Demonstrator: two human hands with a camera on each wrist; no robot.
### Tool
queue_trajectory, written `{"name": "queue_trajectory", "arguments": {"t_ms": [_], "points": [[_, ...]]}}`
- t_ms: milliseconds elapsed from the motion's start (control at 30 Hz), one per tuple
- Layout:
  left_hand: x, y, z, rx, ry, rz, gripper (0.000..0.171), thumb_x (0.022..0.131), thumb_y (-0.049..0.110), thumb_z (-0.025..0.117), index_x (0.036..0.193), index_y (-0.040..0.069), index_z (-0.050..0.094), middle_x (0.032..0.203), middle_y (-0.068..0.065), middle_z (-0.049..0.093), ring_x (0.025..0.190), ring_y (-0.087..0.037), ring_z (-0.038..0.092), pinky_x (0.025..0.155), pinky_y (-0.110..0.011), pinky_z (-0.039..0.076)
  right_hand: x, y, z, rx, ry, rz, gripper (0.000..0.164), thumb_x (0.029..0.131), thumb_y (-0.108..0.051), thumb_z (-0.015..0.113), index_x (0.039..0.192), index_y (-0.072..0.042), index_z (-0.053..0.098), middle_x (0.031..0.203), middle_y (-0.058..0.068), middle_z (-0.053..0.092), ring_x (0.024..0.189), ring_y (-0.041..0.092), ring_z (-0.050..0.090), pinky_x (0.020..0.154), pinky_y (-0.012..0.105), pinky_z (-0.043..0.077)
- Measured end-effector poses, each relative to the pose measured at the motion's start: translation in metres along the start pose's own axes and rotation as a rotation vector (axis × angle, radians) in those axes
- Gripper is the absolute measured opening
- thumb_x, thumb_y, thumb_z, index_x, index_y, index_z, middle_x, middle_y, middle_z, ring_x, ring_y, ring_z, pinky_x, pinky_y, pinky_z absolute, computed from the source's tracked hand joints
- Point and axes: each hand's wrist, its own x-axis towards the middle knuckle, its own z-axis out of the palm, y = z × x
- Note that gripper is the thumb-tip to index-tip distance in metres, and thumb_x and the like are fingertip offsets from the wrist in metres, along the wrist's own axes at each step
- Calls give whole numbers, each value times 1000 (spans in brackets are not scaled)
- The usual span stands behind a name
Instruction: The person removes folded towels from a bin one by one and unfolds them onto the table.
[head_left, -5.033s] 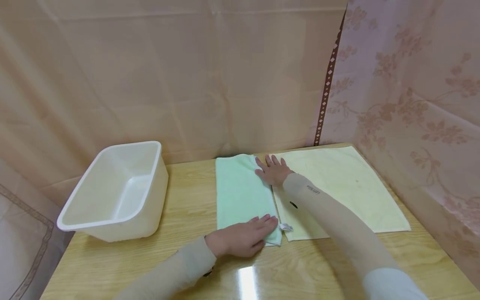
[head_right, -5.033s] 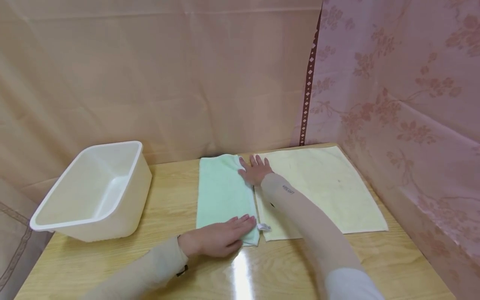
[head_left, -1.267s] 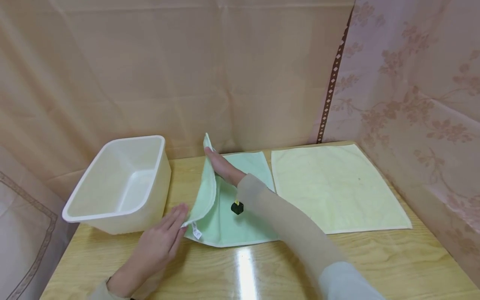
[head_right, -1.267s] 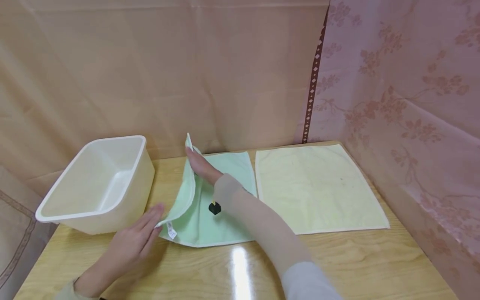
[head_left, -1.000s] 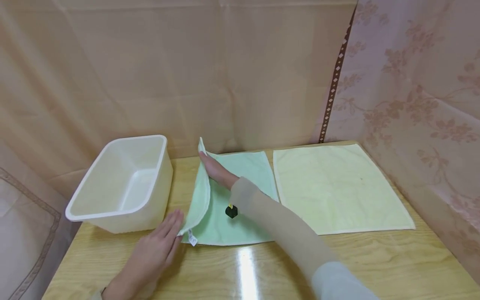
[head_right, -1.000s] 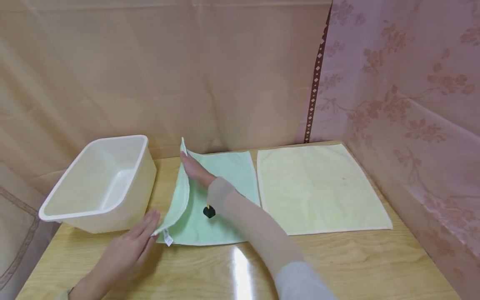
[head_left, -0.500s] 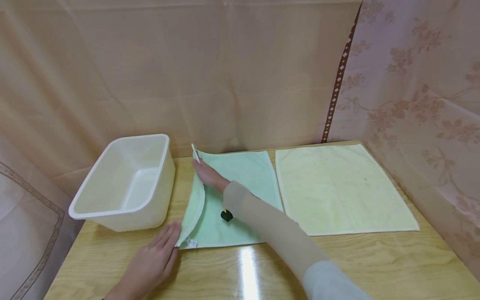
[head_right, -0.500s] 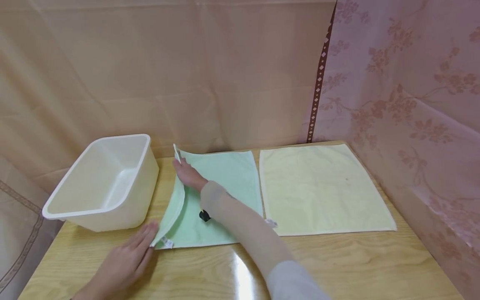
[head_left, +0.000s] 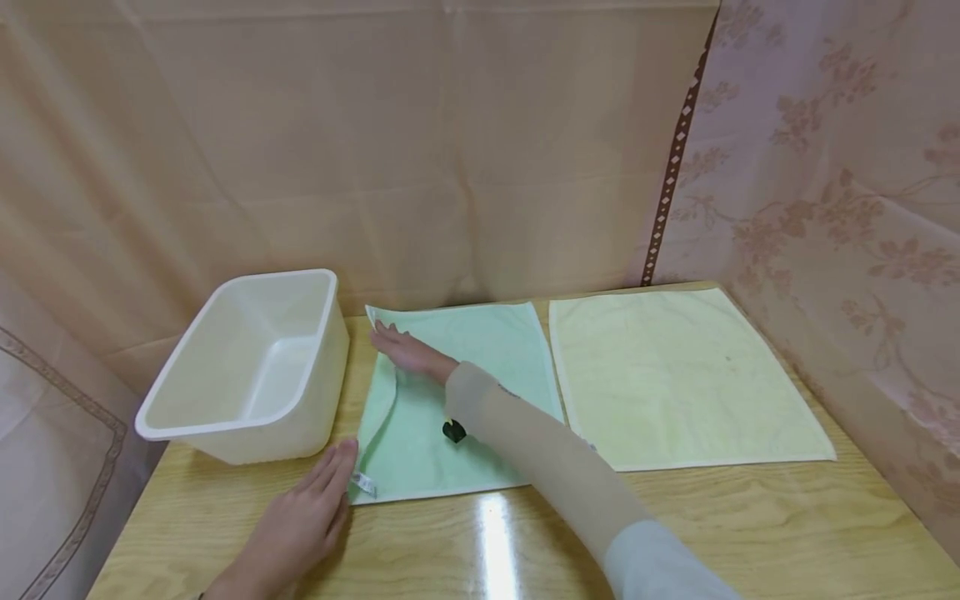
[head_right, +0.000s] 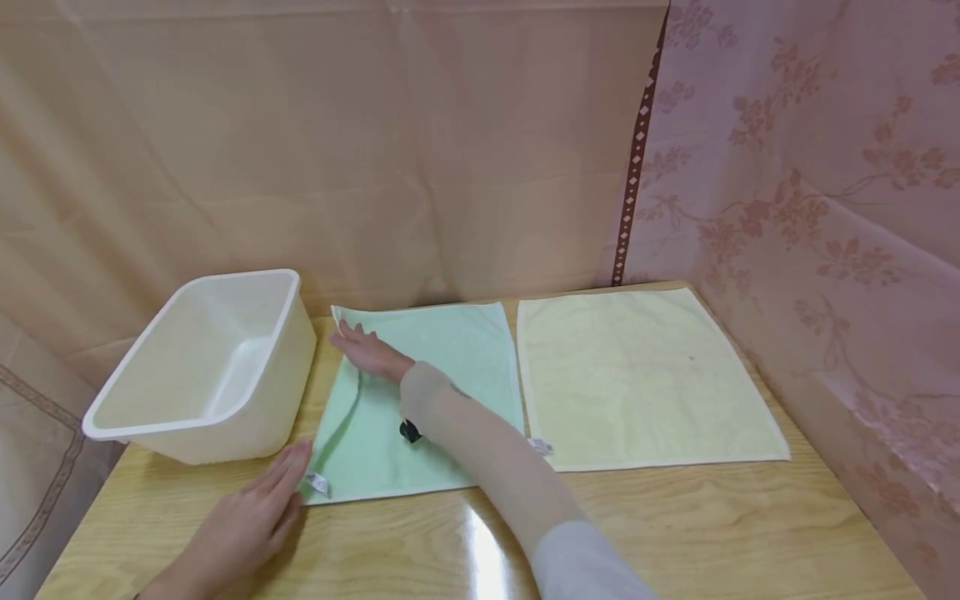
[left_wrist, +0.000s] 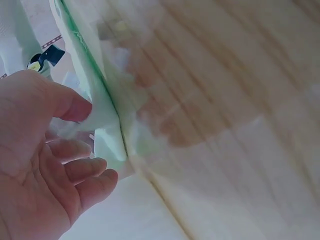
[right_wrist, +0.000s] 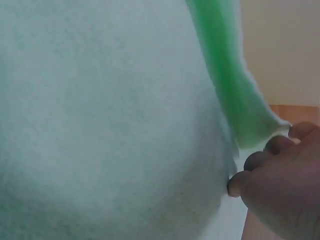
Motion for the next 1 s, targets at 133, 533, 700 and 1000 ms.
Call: {"name": "queue_trajectory", "arguments": {"t_ms": [133,533,700,1000], "points": [[-1,-3,0,10,-19,21,73,79,1,74,147,-6,47,148,-22,50,129,-41,54,87,-44,56,-1,-1,1,-53,-24,7,70,105,-63,25,163,-24,22,168,0,16,155,29,-1,123,46,4],[-7,-1,-6,-49,-231,-82,50,98,22,68,139,-5,58,142,-20,58,131,-37,55,104,-51,45,-1,3,3,-475,-113,63,63,108,-46,38,163,-19,25,169,9,12,155,34,-1,122,51,-3],[-4,1,-9,-80,-295,-112,50,101,23,64,141,-5,55,145,-21,55,134,-38,51,107,-50,42,-7,1,1,-497,-130,60,62,108,-45,38,163,-17,25,169,11,11,155,35,-2,122,51,-3],[0,1,-11,-118,-334,-148,51,102,26,62,144,-2,54,148,-19,53,136,-38,49,107,-51,42,-8,3,0,-535,-137,64,63,108,-47,37,163,-18,24,169,10,10,155,34,-3,122,51,-2]]}}
